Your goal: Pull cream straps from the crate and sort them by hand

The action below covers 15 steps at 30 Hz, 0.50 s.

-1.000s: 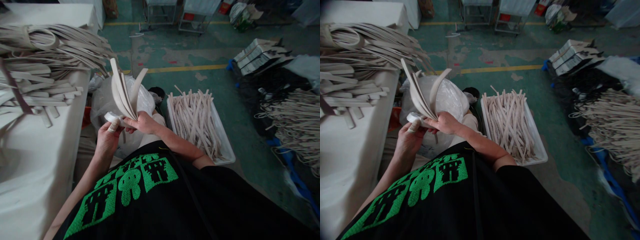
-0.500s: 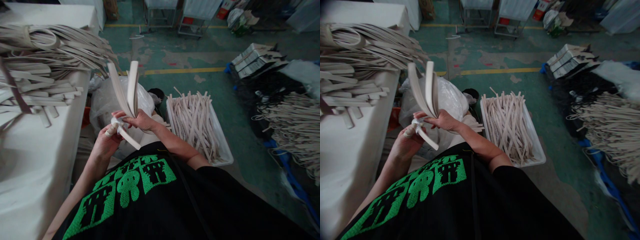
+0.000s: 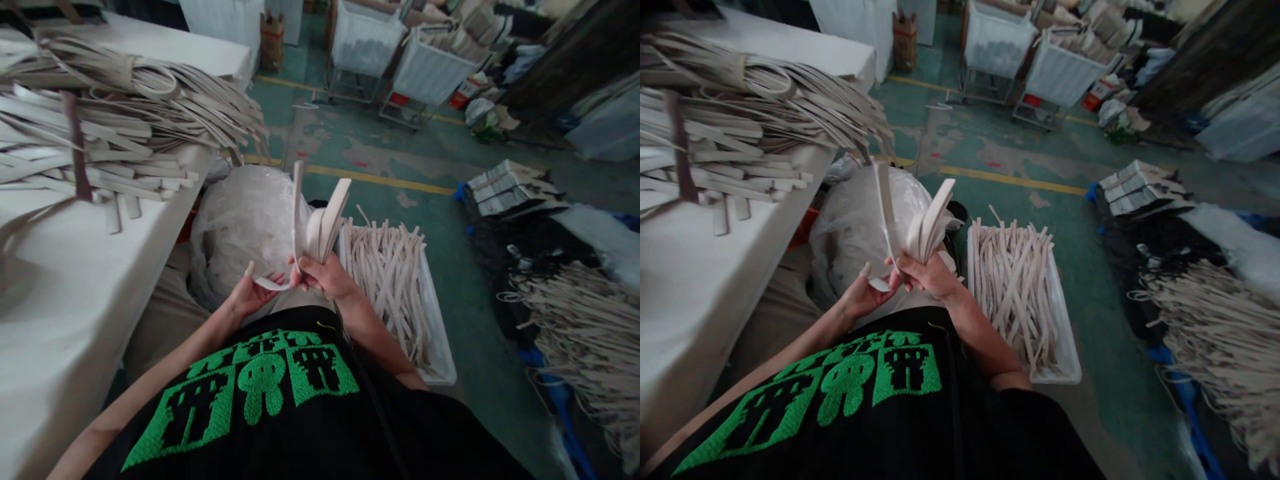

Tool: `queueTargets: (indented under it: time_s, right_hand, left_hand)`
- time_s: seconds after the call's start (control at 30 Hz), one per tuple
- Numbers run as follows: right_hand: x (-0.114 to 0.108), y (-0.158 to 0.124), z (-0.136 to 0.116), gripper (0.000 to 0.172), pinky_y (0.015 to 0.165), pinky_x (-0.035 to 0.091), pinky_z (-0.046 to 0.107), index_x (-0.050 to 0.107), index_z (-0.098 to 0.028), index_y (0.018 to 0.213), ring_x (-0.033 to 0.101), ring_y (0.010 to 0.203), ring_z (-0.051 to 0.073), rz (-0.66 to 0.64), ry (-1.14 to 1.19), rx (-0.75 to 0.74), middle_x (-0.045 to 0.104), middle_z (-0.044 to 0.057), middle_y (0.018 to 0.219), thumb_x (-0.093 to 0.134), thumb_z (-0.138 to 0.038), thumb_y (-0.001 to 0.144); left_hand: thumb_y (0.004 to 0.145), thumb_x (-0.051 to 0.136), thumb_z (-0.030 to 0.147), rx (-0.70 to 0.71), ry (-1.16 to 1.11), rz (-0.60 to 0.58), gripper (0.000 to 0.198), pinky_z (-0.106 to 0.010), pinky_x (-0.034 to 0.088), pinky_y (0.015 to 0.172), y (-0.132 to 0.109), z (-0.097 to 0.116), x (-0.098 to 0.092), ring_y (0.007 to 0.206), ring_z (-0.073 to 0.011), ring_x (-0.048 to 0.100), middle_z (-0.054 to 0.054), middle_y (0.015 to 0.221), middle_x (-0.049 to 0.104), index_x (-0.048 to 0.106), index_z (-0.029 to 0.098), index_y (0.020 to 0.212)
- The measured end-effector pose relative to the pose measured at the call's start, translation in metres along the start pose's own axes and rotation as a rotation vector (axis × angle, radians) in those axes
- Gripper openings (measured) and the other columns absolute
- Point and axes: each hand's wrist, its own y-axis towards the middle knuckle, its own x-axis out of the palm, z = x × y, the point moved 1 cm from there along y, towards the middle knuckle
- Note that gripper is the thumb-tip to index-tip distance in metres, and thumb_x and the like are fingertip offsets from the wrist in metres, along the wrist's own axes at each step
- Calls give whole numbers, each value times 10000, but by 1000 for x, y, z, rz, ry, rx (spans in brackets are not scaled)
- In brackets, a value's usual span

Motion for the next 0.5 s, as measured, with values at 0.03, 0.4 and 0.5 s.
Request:
queueTargets:
  time_s: [0.03,0.4,0.5]
  right_hand:
    - [-4,-11,0,527,364,330,184,676,-150,943,405,371,52,-7,-17,56,685,7,614,659,-667,843]
    - [-31,-30,48,580,362,324,201,638,-147,763,392,344,57,170,-201,298,640,20,526,696,-724,760]
    - [-14,-2,56,589,360,339,208,653,-142,752,411,349,64,152,-245,290,649,24,537,706,-729,734]
  left_hand:
    - [1047,317,522,84,-97,64,613,-297,601,675,5,7,-1,763,-210,740,-186,959,741,578,34,1310]
    - [1012,494,248,719,-151,154,255,-215,540,603,-22,53,5,666,-127,701,-79,879,756,671,154,1171]
    - [944,624,350,745,20,23,275,-253,554,671,-24,28,17,742,-157,716,-98,921,766,690,145,1115]
